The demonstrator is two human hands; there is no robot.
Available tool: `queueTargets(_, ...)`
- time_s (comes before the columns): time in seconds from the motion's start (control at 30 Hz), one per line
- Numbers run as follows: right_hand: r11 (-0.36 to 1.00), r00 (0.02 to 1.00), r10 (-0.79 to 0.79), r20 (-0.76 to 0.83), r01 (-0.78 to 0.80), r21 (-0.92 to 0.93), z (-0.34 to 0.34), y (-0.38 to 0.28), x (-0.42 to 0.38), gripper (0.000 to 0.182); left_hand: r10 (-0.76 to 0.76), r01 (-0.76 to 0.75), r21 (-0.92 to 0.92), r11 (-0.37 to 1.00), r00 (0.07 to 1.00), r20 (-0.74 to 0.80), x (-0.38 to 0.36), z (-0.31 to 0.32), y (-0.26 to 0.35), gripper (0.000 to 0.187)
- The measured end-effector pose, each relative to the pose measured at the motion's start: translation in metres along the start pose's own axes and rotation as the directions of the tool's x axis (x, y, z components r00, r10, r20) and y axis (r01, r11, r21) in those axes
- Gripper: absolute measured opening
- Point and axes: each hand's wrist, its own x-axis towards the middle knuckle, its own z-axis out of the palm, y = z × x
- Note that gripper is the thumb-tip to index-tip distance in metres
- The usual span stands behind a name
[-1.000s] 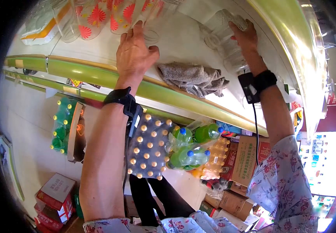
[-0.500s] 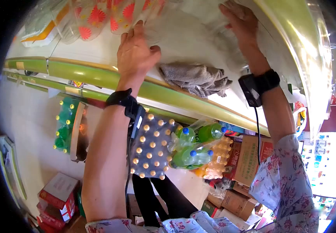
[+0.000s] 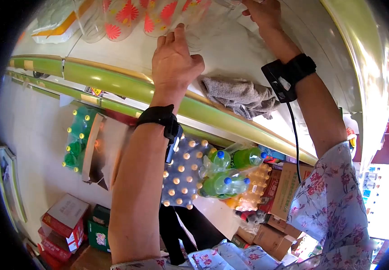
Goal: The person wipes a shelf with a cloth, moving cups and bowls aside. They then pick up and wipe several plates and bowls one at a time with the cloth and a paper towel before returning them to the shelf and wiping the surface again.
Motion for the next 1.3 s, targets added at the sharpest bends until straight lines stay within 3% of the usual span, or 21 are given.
queueTargets(0.4, 0.999, 0.976, 0.014, 0.216, -0.022, 0.032, -0.018, -0.001, -0.008, 0.070, 0.050, -0.045, 0.069, 0.997, 0.996, -0.071, 0.000, 0.003, 0.001, 0.065)
queueTargets(0.6, 0.999, 1.000, 0.008, 0.021, -0.009, 0.043, -0.071, 0.022, -0.004, 0.071, 0.030, -0.027, 0.067, 0.997, 0.998, -0.051, 0.001, 0.001, 0.002, 0.066)
queueTargets(0.73, 0.969, 0.975, 0.151, -0.166, -0.179, -0.170, -0.079, 0.061, 0.007, 0.074, 0.001, 0.001, 0.075, 0.997, 1.000, -0.025, 0.001, 0.001, 0.004, 0.065)
queueTargets(0.87, 0.987, 0.983, 0.160, 0.096, -0.155, -0.050, -0.095, 0.078, 0.004, 0.080, -0.007, 0.008, 0.071, 0.997, 1.000, -0.008, 0.001, -0.002, 0.006, 0.065)
queueTargets(0.93, 0.991, 0.985, 0.137, 0.105, -0.135, -0.021, -0.093, 0.075, 0.001, 0.081, -0.012, 0.012, 0.075, 0.997, 1.000, 0.004, 0.002, -0.001, 0.006, 0.064)
queueTargets(1.07, 0.994, 0.994, 0.091, -0.060, -0.094, -0.050, -0.083, 0.079, 0.000, 0.080, 0.010, -0.009, 0.049, 0.999, 1.000, -0.027, 0.002, 0.001, 0.004, 0.064)
queueTargets(1.17, 0.991, 0.978, 0.080, -0.193, -0.099, -0.093, -0.069, 0.046, -0.014, 0.077, 0.014, -0.013, 0.043, 0.999, 1.000, -0.026, 0.001, -0.002, 0.005, 0.064)
queueTargets(1.3, 0.999, 0.993, -0.039, -0.112, 0.035, -0.034, -0.059, 0.022, -0.014, 0.070, 0.015, -0.013, 0.047, 0.999, 0.999, -0.042, 0.000, 0.002, 0.004, 0.064)
